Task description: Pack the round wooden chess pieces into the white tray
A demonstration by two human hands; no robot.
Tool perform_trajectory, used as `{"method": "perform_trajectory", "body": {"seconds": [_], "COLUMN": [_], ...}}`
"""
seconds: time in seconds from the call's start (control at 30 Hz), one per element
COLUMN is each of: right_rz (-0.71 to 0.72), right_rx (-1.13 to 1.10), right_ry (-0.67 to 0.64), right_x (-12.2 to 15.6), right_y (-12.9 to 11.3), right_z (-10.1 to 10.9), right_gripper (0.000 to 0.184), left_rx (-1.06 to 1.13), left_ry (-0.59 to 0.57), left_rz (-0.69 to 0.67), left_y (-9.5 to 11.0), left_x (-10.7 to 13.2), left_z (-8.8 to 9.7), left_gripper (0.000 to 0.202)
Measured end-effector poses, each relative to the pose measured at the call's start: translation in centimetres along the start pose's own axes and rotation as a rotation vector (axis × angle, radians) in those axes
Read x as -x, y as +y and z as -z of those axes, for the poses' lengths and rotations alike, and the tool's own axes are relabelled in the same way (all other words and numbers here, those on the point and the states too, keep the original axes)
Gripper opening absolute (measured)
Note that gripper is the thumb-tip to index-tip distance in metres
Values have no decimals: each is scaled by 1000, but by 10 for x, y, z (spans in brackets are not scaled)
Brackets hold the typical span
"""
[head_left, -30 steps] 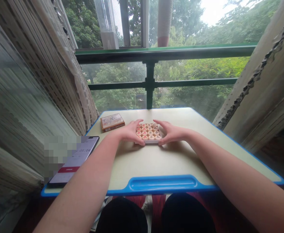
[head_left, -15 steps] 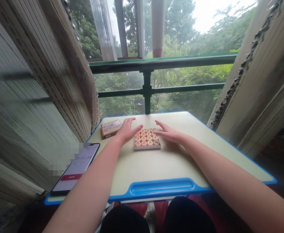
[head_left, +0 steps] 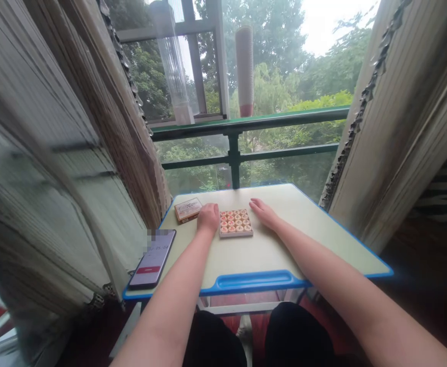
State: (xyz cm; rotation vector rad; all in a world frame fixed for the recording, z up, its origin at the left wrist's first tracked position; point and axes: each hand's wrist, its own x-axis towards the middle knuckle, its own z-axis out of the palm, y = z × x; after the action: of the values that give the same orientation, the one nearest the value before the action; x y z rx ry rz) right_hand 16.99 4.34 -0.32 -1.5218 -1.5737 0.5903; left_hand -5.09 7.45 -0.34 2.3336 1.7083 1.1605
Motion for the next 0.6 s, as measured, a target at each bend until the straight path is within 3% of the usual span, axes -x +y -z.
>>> {"method": "perform_trajectory", "body": {"seconds": [0.27,0.47,0.6], "right_rz": [21,-17,-65], "right_rx": [-60,-210,-270], "right_ry": [70,84,86], "right_x": [-7,-10,-8], "right_y": [3,11,7], "right_z": [2,-1,4], "right_gripper": [44,52,53], "left_rx": [-4,195,220], "left_ry": [-16,87,176], "left_rz": [106,12,82], "left_y": [-12,-30,-34], "left_x": [20,22,22], "left_z": [6,21,28], "left_gripper": [44,36,41]}}
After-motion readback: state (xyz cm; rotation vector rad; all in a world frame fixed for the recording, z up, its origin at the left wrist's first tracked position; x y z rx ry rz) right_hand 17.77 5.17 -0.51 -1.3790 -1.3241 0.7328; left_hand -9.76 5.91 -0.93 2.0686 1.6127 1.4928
